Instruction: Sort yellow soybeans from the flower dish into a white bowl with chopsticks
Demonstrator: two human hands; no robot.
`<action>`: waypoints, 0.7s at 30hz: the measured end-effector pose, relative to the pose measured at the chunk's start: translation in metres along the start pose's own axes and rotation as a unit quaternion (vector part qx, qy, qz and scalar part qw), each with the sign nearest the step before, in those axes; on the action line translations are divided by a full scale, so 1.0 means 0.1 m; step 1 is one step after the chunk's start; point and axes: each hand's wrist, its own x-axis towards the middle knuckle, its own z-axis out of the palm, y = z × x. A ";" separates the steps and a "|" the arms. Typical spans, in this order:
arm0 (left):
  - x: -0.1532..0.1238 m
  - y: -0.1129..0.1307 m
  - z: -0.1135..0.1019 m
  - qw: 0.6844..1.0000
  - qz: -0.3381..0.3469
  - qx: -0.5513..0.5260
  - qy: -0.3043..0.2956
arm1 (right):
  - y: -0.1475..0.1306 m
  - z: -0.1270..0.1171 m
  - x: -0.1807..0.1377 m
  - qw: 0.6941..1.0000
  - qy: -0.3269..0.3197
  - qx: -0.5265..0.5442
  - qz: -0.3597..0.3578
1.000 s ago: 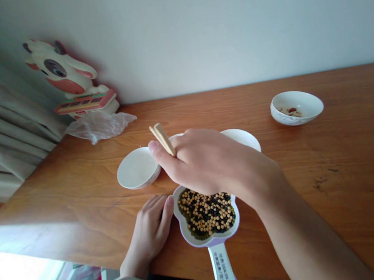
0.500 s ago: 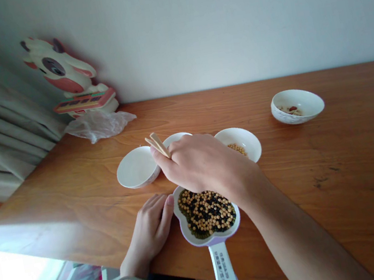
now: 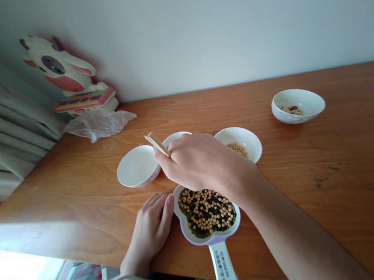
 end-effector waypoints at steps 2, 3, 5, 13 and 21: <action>0.00 0.00 0.00 1.000 0.001 0.000 0.000 | 0.00 0.00 0.00 1.000 -0.005 0.002 0.008; 0.00 0.00 0.00 1.000 0.001 0.000 0.000 | 0.00 0.00 0.00 1.000 -0.008 0.003 0.011; 0.00 0.00 0.00 1.000 0.000 0.000 0.000 | 0.00 0.00 0.00 1.000 -0.013 0.001 0.011; 0.00 0.00 0.00 1.000 -0.001 -0.008 -0.002 | 0.00 0.02 0.03 1.000 -0.007 -0.004 -0.012; 0.00 -0.02 0.02 1.000 -0.003 -0.012 -0.008 | -0.02 0.03 0.02 1.000 -0.011 0.020 -0.001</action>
